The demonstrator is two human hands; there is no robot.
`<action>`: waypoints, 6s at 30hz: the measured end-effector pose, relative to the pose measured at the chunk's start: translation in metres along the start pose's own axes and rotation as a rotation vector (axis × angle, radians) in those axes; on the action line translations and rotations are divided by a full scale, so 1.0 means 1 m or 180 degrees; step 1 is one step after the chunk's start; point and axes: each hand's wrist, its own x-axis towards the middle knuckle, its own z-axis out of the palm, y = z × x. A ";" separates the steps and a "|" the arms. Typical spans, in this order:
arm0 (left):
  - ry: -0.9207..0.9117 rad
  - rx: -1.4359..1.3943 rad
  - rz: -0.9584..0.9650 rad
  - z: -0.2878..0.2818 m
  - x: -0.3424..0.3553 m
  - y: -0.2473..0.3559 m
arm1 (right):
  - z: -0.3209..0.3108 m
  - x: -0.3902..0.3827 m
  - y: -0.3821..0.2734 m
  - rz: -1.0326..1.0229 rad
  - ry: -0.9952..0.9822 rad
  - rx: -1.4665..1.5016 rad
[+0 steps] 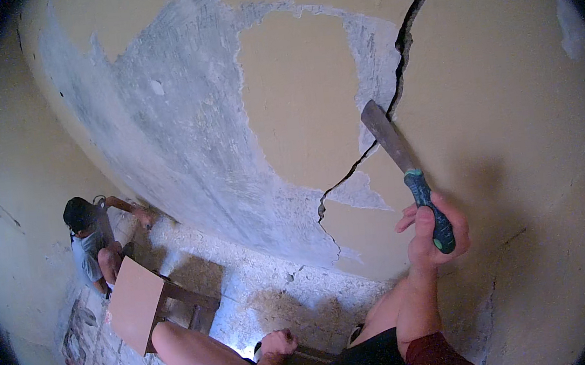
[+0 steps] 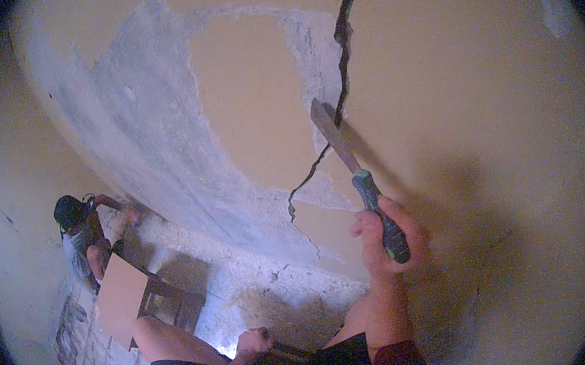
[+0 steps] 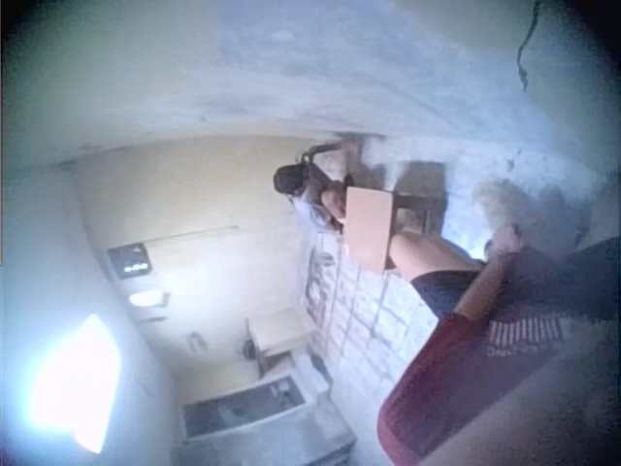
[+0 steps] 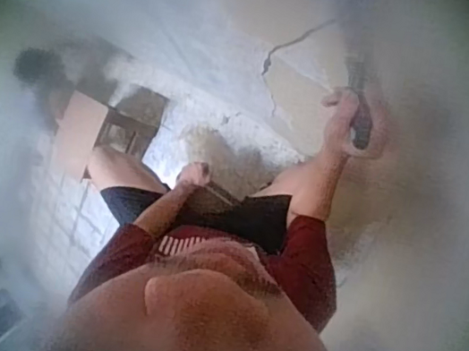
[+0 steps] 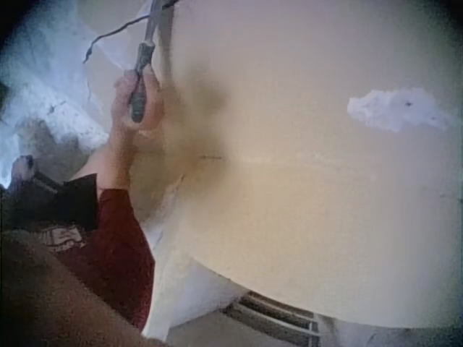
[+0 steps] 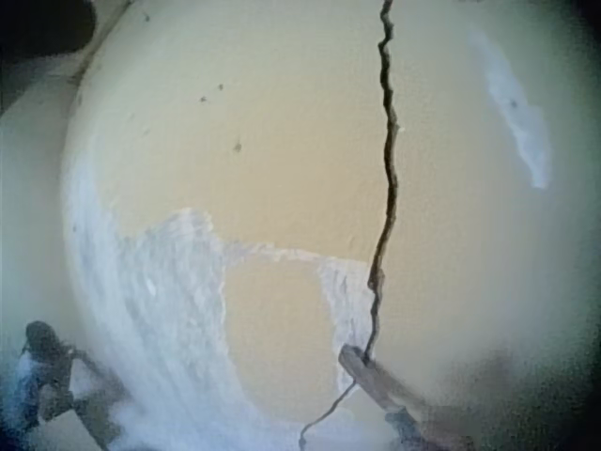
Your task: The person uses a putty knife to scrape loose material from a large crack in a wall while seated on a stool.
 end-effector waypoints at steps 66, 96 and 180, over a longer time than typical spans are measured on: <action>0.0130 -0.0144 -0.0015 0.010 0.003 -0.008 | 0.001 0.002 0.008 0.0235 -0.0271 0.0334; -0.0057 0.0155 0.0137 0.003 0.008 -0.007 | 0.015 -0.002 -0.001 0.0255 0.0076 -0.0037; -0.0046 -0.0055 0.0038 0.002 0.001 -0.005 | 0.008 0.000 -0.010 0.0825 0.0501 0.0020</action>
